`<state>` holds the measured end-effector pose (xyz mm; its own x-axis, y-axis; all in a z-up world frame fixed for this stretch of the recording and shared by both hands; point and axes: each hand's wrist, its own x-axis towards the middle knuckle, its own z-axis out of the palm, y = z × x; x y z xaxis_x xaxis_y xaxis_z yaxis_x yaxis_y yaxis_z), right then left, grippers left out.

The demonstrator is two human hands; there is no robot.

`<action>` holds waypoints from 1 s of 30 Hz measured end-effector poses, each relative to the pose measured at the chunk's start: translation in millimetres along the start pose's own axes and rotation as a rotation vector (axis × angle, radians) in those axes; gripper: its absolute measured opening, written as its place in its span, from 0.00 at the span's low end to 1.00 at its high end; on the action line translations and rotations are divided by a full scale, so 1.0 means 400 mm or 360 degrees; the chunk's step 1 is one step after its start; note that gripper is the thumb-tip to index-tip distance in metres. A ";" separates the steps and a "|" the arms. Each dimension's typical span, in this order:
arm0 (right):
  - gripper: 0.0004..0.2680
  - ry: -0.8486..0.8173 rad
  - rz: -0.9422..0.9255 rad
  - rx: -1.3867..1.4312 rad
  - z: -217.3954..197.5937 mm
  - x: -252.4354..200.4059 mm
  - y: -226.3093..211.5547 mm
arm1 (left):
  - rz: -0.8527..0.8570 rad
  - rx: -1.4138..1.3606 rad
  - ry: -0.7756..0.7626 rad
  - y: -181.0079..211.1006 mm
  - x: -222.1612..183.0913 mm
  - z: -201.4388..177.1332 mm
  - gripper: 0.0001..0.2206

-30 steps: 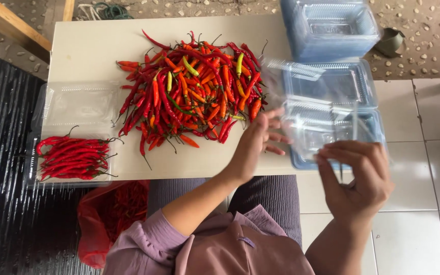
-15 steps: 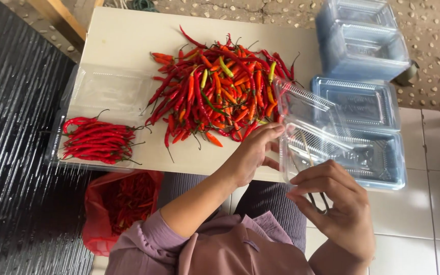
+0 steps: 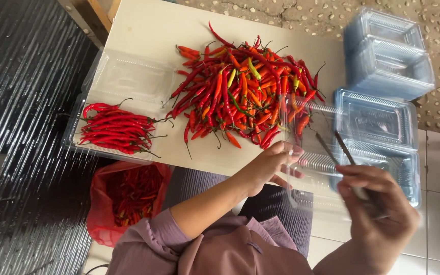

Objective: The person sorts red chili peppers from a pile on a table into a plastic container using tongs.

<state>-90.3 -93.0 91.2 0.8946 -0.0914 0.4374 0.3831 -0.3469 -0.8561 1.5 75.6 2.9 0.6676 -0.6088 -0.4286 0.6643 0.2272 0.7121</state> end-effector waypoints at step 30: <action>0.07 0.0041 -0.0332 -0.0365 0.280 0.307 0.115 | 0.1712 0.0149 0.0791 0.235 -0.392 -0.274 0.17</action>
<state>63.0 -15.5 74.9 0.7949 -0.0187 0.6065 0.4932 -0.5622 -0.6639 -4.0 275.8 76.0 0.9385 0.2270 0.2603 -0.3306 0.3723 0.8673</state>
